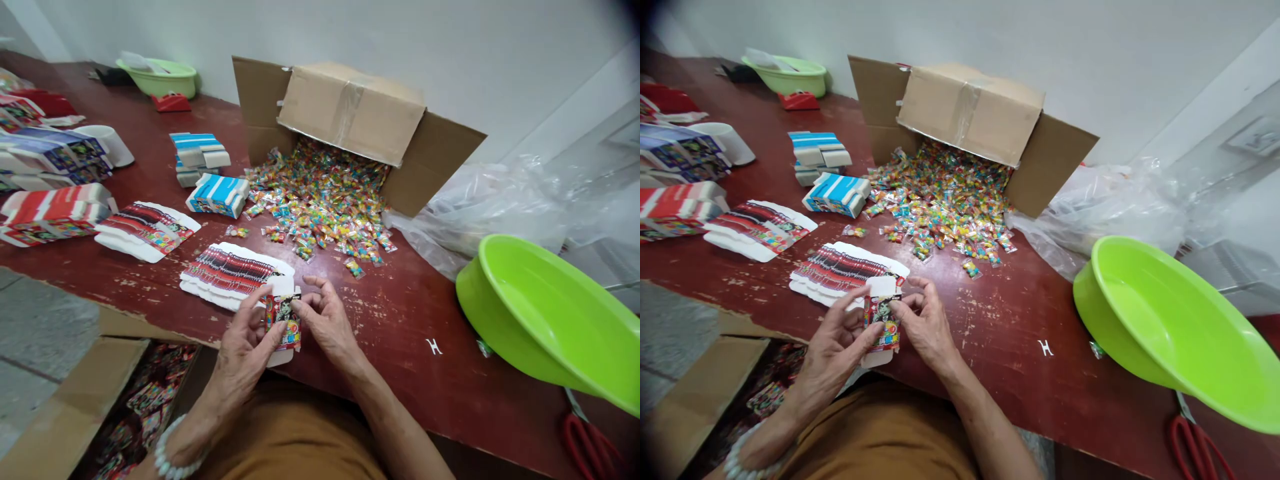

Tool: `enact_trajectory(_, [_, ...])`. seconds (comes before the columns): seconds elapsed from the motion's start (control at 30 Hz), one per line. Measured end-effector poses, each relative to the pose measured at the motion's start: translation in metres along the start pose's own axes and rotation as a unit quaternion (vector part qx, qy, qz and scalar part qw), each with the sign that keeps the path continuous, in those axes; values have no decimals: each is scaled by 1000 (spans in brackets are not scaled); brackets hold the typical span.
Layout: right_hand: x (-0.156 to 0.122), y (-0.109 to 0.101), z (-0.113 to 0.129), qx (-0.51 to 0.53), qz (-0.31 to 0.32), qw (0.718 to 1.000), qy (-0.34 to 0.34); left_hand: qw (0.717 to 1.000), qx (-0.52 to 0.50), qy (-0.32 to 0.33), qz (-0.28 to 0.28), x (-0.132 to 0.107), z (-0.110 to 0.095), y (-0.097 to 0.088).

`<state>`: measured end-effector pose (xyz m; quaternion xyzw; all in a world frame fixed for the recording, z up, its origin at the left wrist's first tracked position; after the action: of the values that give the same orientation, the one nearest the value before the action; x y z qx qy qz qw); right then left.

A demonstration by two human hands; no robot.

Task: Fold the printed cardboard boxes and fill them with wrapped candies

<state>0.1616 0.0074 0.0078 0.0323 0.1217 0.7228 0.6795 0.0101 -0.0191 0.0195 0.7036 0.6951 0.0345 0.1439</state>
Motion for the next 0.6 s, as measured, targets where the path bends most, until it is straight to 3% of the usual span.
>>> enact_trajectory(0.17, [-2, 5, -6, 9, 7, 999, -30, 999, 8, -42, 6, 4, -4, -5])
enact_trajectory(0.3, [3, 4, -5, 34, 38, 998, 46, 997, 0, -71, 7, 7, -4, -11])
enact_trajectory(0.5, [9, 3, 2, 71, 57, 993, 70, 999, 41, -14, 11, 8, 0, -16])
enact_trajectory(0.6, [9, 4, 4, 37, 82, 995, 41, 999, -39, -6, -20, 7, -1, -13])
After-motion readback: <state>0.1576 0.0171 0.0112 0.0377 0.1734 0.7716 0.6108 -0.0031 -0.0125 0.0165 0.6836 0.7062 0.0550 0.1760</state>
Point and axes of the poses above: each hand's wrist, its own x-axis towards the middle knuckle, its own y-axis out of the palm, z = x × y, the point moved 1 cm from there along x, towards the middle knuckle, and after that the axes turned 1 degree about -x, right-handed, at the moved point
